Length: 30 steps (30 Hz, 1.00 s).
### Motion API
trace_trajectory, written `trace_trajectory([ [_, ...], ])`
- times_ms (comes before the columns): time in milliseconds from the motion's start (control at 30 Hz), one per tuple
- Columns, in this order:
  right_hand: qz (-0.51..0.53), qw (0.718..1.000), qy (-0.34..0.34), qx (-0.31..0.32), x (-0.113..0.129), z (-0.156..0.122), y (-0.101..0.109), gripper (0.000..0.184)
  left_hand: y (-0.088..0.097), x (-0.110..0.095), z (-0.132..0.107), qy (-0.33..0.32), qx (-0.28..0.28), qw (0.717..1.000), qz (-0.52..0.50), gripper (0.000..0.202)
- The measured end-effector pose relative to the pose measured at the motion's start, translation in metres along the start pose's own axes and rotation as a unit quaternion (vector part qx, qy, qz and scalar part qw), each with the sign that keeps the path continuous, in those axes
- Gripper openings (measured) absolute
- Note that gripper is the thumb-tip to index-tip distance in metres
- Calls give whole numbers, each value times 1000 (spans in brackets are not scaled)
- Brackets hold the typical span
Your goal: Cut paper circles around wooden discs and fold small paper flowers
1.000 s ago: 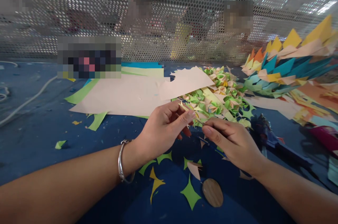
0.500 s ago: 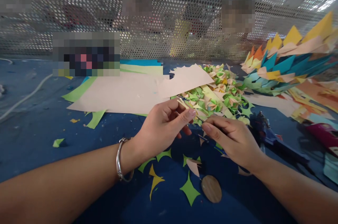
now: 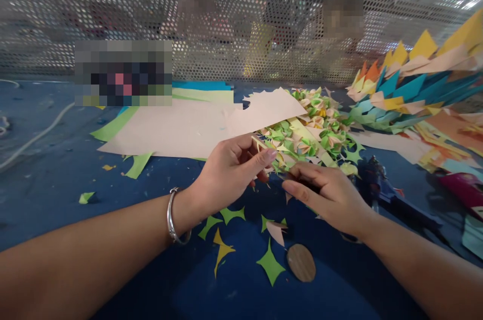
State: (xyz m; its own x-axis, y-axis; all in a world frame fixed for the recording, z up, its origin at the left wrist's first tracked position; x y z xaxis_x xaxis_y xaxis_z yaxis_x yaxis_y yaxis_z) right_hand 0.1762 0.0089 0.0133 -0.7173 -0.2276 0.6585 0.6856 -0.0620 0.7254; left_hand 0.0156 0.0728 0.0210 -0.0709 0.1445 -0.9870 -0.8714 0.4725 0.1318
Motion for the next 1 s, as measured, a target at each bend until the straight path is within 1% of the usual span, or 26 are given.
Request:
trace_trajectory([
  [100,-62,997,-4,46,-3,-2,-5,45,1,-4,-1,-45,-6,998,46,21],
  [167,-101,992,-10,76,-4,-3,-9,46,2,-8,-2,-87,-18,991,104,20],
  [200,-118,990,-10,81,-4,-4,-10,45,2,-11,-4,-110,-24,984,135,19],
  [300,-164,984,6,63,-1,-6,-10,41,2,-20,-7,-164,-41,964,207,13],
  [367,-180,982,16,53,2,-8,-9,37,3,-24,-8,-179,-53,957,221,11],
  [400,-184,981,19,51,3,-9,-9,35,4,-24,-8,-178,-56,960,209,11],
  [500,-193,980,16,50,6,-12,-8,29,5,-20,-6,-143,-56,982,109,15],
  [600,-203,978,14,45,7,-14,-6,27,1,-9,-3,-62,-44,997,-12,17],
  [700,-199,979,33,40,9,-16,-5,26,-6,1,-3,26,-25,994,-104,18],
  [800,-217,973,71,19,12,-19,-2,30,-13,6,-5,85,7,985,-150,18],
  [900,-246,962,117,-28,15,-20,3,31,-17,7,-7,120,29,977,-173,13],
  [1000,-243,948,182,-98,24,-23,10,23,-19,8,-10,147,36,972,-180,10],
])
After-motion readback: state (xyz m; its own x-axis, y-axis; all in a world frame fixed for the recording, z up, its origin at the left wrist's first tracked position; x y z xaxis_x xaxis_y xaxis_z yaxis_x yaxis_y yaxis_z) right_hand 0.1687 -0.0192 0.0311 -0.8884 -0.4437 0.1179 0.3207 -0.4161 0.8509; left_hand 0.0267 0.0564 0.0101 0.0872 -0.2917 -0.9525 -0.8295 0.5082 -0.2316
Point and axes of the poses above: each hand's wrist, its own z-axis towards the middle knuckle, its own y-axis out of the back of the hand, x = y × z, the point moved 5 cm from there along z, towards the middle knuckle, and after that the axes turned 6 degrees about -x, right-handed, at the moved point
